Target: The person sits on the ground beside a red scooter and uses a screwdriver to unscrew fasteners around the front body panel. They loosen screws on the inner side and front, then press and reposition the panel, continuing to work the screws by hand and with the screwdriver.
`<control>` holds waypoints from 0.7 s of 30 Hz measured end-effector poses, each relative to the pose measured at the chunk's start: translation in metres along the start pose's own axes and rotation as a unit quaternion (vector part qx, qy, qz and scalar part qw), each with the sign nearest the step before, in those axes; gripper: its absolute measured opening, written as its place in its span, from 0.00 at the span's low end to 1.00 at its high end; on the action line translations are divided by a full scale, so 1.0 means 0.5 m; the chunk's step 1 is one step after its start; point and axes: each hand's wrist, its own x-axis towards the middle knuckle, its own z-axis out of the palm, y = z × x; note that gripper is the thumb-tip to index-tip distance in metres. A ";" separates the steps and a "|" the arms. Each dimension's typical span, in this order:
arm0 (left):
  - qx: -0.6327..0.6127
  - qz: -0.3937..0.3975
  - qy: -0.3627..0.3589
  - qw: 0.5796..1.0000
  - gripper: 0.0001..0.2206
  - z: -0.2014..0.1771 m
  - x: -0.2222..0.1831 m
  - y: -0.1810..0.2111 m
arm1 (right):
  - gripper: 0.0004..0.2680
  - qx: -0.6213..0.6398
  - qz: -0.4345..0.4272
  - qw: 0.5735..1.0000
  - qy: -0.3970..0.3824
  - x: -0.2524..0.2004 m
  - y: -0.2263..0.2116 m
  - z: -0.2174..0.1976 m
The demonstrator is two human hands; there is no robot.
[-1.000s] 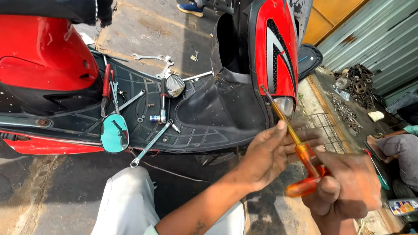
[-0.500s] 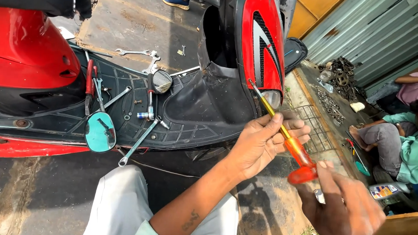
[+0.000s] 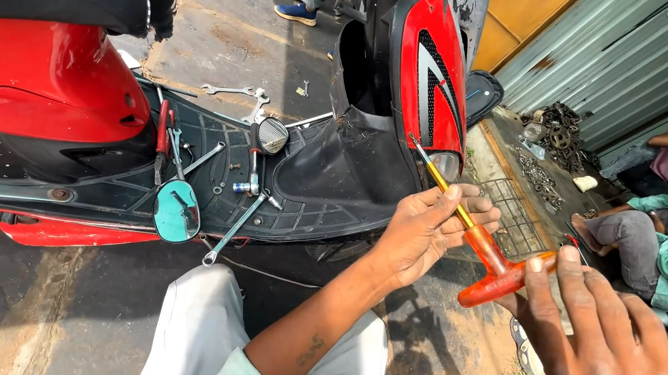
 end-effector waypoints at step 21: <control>-0.008 0.028 -0.018 0.999 0.17 -0.014 0.013 -0.009 | 0.18 0.469 0.382 0.790 0.103 -0.038 -0.142 0.083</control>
